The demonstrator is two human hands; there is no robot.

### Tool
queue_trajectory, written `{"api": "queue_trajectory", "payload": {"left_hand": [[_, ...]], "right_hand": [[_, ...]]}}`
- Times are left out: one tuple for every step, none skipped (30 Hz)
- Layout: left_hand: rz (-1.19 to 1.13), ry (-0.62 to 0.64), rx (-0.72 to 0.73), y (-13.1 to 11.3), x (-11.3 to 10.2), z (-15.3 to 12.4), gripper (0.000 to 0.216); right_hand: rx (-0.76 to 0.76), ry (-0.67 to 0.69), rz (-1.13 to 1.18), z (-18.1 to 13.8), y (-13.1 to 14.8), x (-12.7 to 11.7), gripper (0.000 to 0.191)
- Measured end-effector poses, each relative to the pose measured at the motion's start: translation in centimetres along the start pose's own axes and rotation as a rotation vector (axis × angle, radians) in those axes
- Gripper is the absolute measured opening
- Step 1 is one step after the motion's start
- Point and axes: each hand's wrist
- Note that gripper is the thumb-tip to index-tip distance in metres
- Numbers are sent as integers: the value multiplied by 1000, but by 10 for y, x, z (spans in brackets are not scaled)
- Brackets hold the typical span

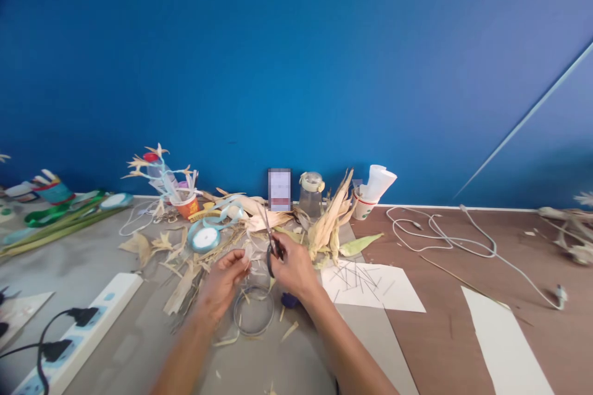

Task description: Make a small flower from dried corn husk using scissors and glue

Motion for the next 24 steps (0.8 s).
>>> {"api": "queue_trajectory", "payload": {"left_hand": [[-75, 12, -13, -1, -1, 0, 19], [-145, 20, -26, -3, -1, 0, 20], [-202, 22, -39, -4, -1, 0, 22], [-247, 18, -50, -6, -2, 0, 23], [-279, 12, -57, -7, -2, 0, 24], [-305, 5, -62, -8, -2, 0, 25], [-325, -1, -67, -8, -2, 0, 26], [-342, -5, -71, -8, -3, 0, 27], [-357, -6, -74, -8, -3, 0, 27], [-368, -5, -76, -8, -4, 1, 26], [-377, -2, -76, -7, -4, 1, 26], [-384, 1, -75, -7, -5, 1, 25], [-389, 6, -75, -6, -5, 2, 24], [-392, 12, -74, -6, -6, 2, 24], [-394, 18, -74, -6, -6, 2, 23], [-393, 24, -74, -6, -6, 2, 23], [-391, 29, -75, -5, -6, 2, 22], [-389, 30, -77, -5, -6, 3, 22], [-391, 27, -78, -5, -6, 2, 22], [-396, 21, -82, -5, -5, 2, 22], [-405, 13, -85, -5, -5, 2, 22], [-415, 5, -88, -5, -5, 2, 22], [-424, -2, -92, -5, -5, 2, 22], [-431, -8, -94, -5, -4, 2, 22]], "right_hand": [[-12, 53, -11, -1, 2, 0, 30], [-23, 107, -22, -3, 4, 0, 27], [-30, 158, -30, -5, 7, 0, 25], [-34, 202, -35, -6, 11, 1, 25], [-35, 239, -36, -8, 14, 3, 25], [-39, 271, -33, -10, 17, 4, 25], [-44, 297, -27, -11, 19, 6, 24], [-50, 314, -19, -12, 21, 7, 22], [-56, 324, -11, -13, 23, 8, 20], [-59, 330, -7, -14, 24, 10, 19], [-59, 333, -6, -14, 25, 11, 18], [-57, 336, -7, -15, 25, 12, 17], [-57, 340, -8, -15, 25, 12, 17], [-60, 345, -6, -15, 25, 13, 17], [-66, 348, -2, -15, 25, 14, 18], [-72, 348, 6, -16, 24, 15, 19], [-76, 346, 15, -16, 24, 16, 19], [-77, 342, 25, -16, 23, 17, 19], [-77, 340, 36, -16, 23, 18, 20], [-75, 338, 47, -16, 22, 20, 20], [-74, 337, 56, -16, 21, 20, 20], [-73, 336, 65, -17, 21, 21, 19], [-73, 336, 72, -17, 20, 22, 19], [-73, 334, 76, -17, 20, 23, 19]]}}
Point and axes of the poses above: each hand's wrist, its own z-axis towards the middle knuckle, its own x-axis out of the palm, y = z × x, and after that the axes turned 3 degrees about -z, right-handed
